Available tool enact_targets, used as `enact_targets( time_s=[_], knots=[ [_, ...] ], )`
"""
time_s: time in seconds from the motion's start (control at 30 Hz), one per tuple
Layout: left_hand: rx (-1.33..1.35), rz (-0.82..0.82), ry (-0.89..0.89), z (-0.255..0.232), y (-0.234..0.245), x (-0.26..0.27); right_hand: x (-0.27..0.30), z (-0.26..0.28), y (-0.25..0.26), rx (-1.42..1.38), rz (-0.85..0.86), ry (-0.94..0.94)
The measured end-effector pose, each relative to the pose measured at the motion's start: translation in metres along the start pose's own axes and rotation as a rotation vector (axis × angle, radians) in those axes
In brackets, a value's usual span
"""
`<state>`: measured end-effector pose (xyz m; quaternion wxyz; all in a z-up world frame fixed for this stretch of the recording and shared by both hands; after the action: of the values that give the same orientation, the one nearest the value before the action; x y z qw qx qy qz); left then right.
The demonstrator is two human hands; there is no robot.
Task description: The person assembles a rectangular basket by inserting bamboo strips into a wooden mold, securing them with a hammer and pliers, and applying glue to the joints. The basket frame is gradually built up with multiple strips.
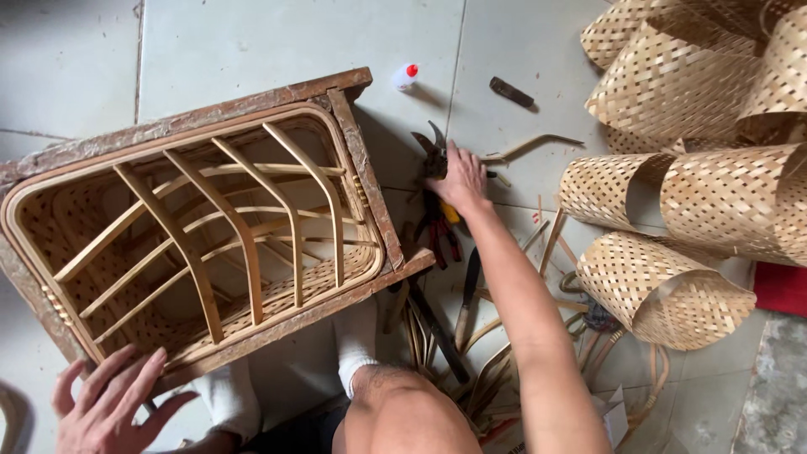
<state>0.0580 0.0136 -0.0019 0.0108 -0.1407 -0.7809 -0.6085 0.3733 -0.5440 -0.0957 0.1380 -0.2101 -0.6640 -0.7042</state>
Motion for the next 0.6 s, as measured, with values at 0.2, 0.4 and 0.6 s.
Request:
enact_targets(
  time_s=[0.2, 0.4, 0.6],
  knots=[
    [-0.067, 0.02, 0.027, -0.009, 0.01, -0.015, 0.0, -0.063, 0.019, -0.02, -0.007, -0.264],
    [-0.018, -0.039, 0.01, -0.015, 0.019, -0.016, 0.007, -0.09, 0.057, 0.025, -0.34, 0.013],
    [0.158, -0.123, -0.058, -0.023, 0.038, -0.015, 0.015, 0.011, -0.03, 0.197, -0.06, 0.554]
  ],
)
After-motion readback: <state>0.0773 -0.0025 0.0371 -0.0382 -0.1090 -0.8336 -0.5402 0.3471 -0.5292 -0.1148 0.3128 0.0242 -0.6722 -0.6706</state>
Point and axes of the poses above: each hand's wrist, its own x-axis away from the middle knuckle, its own y-axis out of the back of the hand, z = x × y, the point moved 8 cm from there along -x, towards the middle knuckle, and after that the axes turned 4 degrees about z, right-handed, at the moved point
